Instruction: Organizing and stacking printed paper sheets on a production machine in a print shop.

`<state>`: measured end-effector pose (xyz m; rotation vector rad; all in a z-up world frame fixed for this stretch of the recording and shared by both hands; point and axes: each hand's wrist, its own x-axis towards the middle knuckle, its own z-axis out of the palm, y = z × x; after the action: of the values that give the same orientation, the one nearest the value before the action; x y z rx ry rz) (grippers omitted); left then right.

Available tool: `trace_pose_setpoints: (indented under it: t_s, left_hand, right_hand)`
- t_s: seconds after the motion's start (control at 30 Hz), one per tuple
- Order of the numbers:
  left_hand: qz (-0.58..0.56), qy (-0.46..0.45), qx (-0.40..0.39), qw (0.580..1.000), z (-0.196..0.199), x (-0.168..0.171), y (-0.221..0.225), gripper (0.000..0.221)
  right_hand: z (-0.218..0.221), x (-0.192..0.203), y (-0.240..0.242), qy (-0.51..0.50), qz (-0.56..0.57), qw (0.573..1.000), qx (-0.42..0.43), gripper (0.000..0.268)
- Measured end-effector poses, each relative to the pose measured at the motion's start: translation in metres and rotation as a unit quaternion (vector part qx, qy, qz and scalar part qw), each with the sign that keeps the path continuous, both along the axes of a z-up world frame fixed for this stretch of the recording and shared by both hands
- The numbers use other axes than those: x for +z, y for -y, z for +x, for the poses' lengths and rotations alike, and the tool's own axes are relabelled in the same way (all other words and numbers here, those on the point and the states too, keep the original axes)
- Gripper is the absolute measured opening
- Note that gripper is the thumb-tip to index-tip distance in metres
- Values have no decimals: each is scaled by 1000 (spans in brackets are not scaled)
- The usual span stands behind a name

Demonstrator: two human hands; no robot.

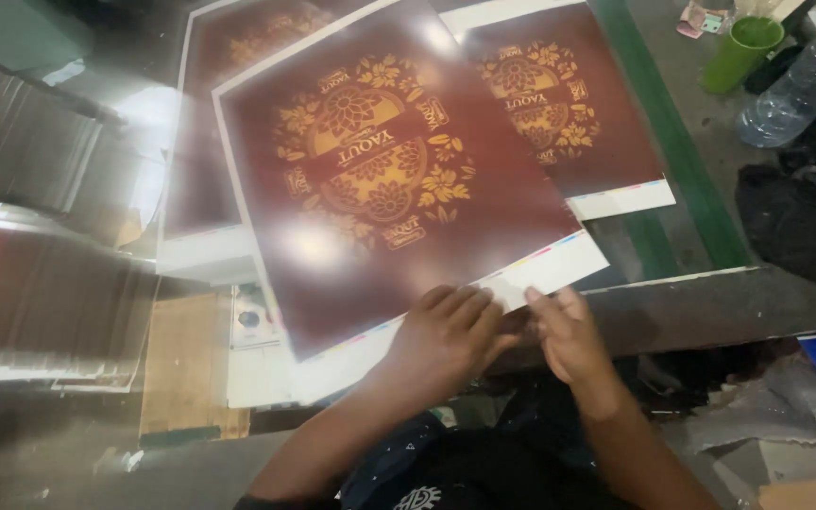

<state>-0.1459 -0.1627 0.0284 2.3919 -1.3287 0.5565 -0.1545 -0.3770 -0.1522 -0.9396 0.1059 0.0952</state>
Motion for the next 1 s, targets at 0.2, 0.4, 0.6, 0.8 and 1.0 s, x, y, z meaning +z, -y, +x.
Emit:
trace_pose_setpoints:
  t_s: [0.2, 0.4, 0.6, 0.8, 1.0]
  left_hand:
    - [-44, 9, 109, 993, 16, 17, -60, 38]
    - [-5, -87, 274, 958, 97, -14, -122, 21]
    - [49, -21, 215, 975, 134, -30, -144, 83]
    - [69, -70, 233, 967, 151, -41, -163, 79]
    - [118, -192, 265, 938, 139, -6, -163, 31]
  right_hand:
    - [-10, -8, 47, 6, -11, 995, -100, 30]
    - [-52, -58, 122, 1, -36, 976, -217, 28]
    - [-95, -111, 185, -60, -76, 949, -300, 32]
    - [-125, -125, 203, -88, -77, 944, -309, 28]
    - [-137, -128, 204, -107, -136, 929, -327, 26]
